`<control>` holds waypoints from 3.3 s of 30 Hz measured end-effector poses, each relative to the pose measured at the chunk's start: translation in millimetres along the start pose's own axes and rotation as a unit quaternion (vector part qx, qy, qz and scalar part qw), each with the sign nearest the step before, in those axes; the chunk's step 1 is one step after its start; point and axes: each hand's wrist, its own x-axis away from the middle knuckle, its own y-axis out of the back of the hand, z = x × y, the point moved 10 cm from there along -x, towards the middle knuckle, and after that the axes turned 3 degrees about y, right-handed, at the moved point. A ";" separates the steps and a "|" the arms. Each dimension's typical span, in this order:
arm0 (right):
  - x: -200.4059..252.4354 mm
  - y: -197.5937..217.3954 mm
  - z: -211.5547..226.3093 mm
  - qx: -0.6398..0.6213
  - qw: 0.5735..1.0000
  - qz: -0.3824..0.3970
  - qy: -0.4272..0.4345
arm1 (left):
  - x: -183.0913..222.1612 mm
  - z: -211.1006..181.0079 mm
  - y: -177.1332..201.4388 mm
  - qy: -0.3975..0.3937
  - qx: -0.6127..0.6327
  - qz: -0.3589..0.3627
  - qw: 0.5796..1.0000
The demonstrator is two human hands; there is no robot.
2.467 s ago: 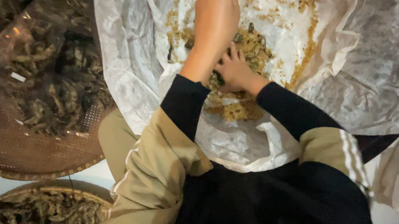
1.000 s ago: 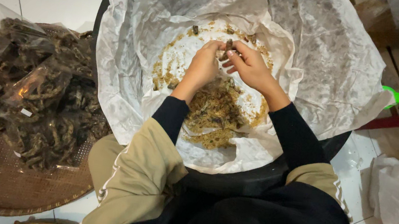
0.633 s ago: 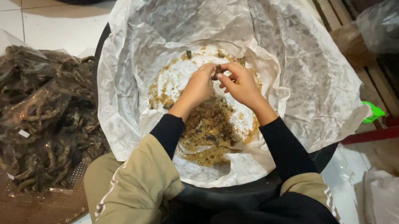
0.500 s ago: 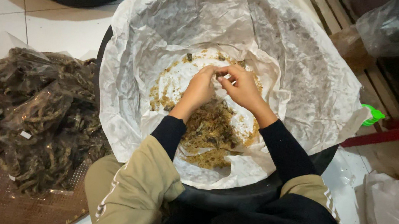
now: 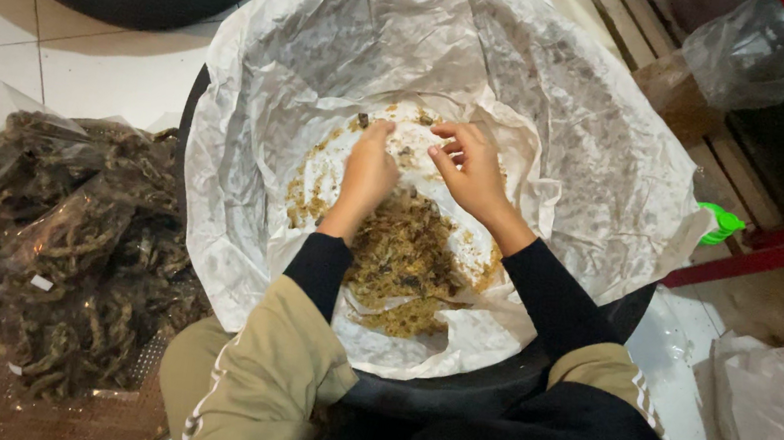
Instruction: The person sorts dried food items by hand into a large bucket and smaller plastic bags.
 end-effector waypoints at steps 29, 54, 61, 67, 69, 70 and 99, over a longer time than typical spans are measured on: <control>68.1 -247.6 -204.7 0.231 0.933 0.246 -0.124 | -1.8 -20.3 76.2 0.027 0.045 -0.188 0.981; 63.0 -163.3 -94.3 0.104 0.955 0.208 0.186 | -12.6 10.9 70.9 0.050 0.013 -0.193 0.980; -3.5 24.7 -79.8 -0.196 0.970 -0.126 -0.063 | -12.1 -4.8 40.7 0.020 0.069 -0.079 0.994; 14.9 52.9 1.3 -0.265 0.930 -0.250 0.054 | 8.4 -44.5 -5.8 -0.090 0.083 -0.013 0.992; 8.0 17.1 10.0 -0.335 0.931 -0.141 0.025 | 8.9 -39.5 -10.4 -0.085 0.084 0.001 0.993; 8.8 19.8 12.7 -0.339 0.930 -0.142 0.024 | 6.1 -37.3 -4.7 -0.089 0.098 -0.020 0.991; 156.5 -107.8 -177.3 0.206 0.880 0.419 -0.092 | -0.3 -4.5 71.2 0.018 0.049 -0.167 0.985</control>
